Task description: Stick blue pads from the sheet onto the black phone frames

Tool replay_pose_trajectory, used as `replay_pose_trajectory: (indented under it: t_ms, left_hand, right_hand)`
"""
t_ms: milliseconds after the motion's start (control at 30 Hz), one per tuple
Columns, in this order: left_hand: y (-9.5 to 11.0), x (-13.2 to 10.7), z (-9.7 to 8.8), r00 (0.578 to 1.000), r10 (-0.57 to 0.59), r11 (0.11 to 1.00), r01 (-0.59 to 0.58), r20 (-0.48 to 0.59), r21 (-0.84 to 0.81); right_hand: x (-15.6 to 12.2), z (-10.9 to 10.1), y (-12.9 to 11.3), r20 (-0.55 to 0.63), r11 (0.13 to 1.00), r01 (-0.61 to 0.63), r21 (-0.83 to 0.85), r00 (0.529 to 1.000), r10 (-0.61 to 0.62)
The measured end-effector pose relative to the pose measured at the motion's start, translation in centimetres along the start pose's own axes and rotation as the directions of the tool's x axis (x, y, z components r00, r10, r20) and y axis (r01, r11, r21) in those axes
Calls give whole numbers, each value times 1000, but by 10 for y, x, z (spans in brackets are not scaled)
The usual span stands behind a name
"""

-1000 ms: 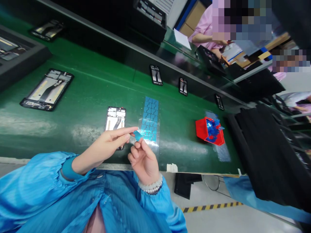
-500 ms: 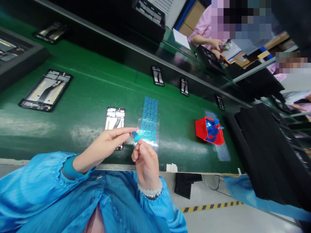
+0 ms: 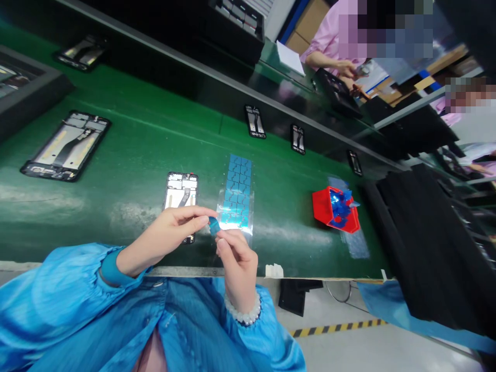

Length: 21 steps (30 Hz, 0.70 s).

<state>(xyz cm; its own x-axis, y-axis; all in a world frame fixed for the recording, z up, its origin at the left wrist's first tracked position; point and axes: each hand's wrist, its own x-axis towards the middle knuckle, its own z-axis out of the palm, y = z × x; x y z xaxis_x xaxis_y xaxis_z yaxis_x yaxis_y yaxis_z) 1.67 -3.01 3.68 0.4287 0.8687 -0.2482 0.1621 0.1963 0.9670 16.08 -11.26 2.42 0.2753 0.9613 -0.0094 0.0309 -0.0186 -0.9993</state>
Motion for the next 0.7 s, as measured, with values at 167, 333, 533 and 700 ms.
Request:
replay_pose_trajectory:
  t_ms: [167,333,533,700]
  left_hand:
    - [5,1,-1,993,84,984,-70,-82,161]
    - [9,2,-2,993,80,981,-63,-87,185]
    - [6,2,-2,997,62,998,-63,48,4]
    - [4,-3,-5,990,137,974,-132,-16,183]
  right_hand:
    - [0,3,0,65,1000,2,-1,998,-2]
    - [4,7,5,25,981,-87,175,996,84]
    - [12,12,-3,-88,911,-185,368,969,232]
    - [11,11,-7,-178,959,-114,260,970,163]
